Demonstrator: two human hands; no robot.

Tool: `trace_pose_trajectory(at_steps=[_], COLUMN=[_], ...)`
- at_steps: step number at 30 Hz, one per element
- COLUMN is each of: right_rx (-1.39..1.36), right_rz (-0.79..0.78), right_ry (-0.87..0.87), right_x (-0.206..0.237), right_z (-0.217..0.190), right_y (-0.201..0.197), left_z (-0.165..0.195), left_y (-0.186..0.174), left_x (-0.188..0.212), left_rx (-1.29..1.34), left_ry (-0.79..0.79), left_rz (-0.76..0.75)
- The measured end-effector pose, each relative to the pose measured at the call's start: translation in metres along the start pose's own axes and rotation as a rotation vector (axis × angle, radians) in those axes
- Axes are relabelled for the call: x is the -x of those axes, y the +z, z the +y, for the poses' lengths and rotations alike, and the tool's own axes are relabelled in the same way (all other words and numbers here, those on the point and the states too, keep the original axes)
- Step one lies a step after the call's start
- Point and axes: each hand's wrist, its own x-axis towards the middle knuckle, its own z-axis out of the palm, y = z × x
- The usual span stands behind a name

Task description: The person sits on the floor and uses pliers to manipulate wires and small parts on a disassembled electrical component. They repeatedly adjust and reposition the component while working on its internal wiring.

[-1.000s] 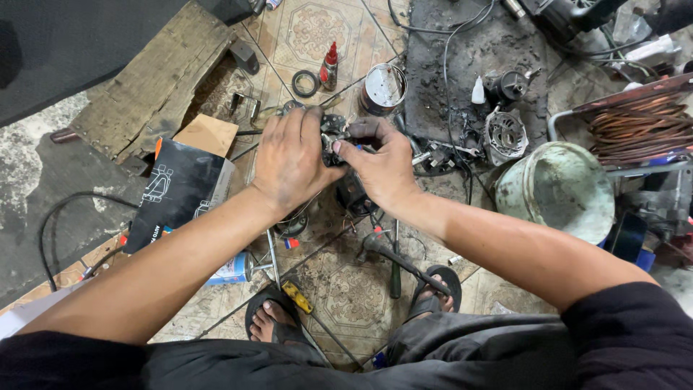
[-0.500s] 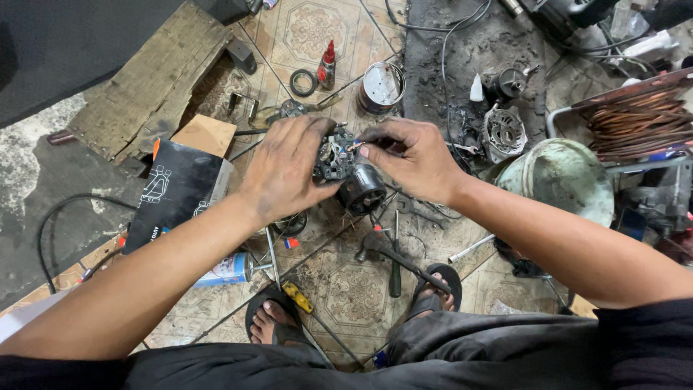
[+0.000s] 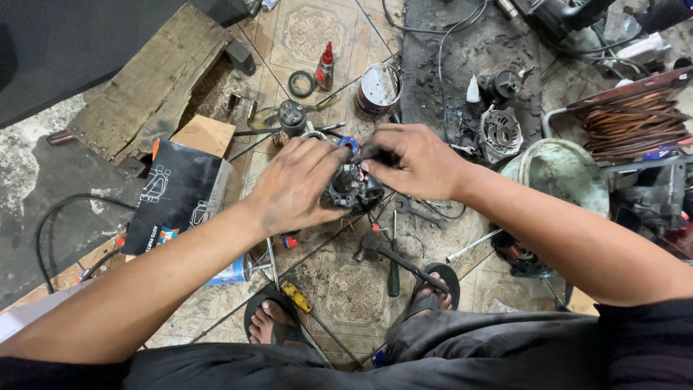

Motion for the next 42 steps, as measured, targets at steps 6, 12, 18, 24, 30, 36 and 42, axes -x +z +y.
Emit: trace_pose_trajectory(at_steps=[6, 12, 18, 24, 30, 36, 42], right_rx=[-0.184, -0.242, -0.252, -0.375, -0.73, -0.916, -0.804], right_rz=[0.005, 0.193, 0.295, 0.418, 0.414, 0.389, 0.347], right_ry=[0.298, 0.297, 0.265, 0.199, 0.369, 0.475, 0.409], right_x=[0.002, -0.016, -0.013, -0.006, -0.004, -0.013, -0.011], right_z=[0.001, -0.008, -0.024, -0.038, -0.037, -0.029, -0.025], right_y=[0.006, 0.007, 0.004, 0.012, 0.013, 0.0, 0.002], left_z=[-0.002, -0.006, 0.008, 0.017, 0.017, 0.018, 0.017], left_y=[0.004, -0.008, -0.027, -0.042, -0.048, -0.048, -0.039], left_x=[0.002, -0.013, -0.019, -0.022, -0.022, -0.022, -0.019], left_rx=[-0.03, -0.042, -0.077, -0.15, -0.138, -0.108, -0.083], left_ry=[-0.16, -0.179, -0.199, -0.178, -0.146, -0.11, -0.12], left_rz=[0.052, 0.119, 0.238, 0.315, 0.307, 0.278, 0.241])
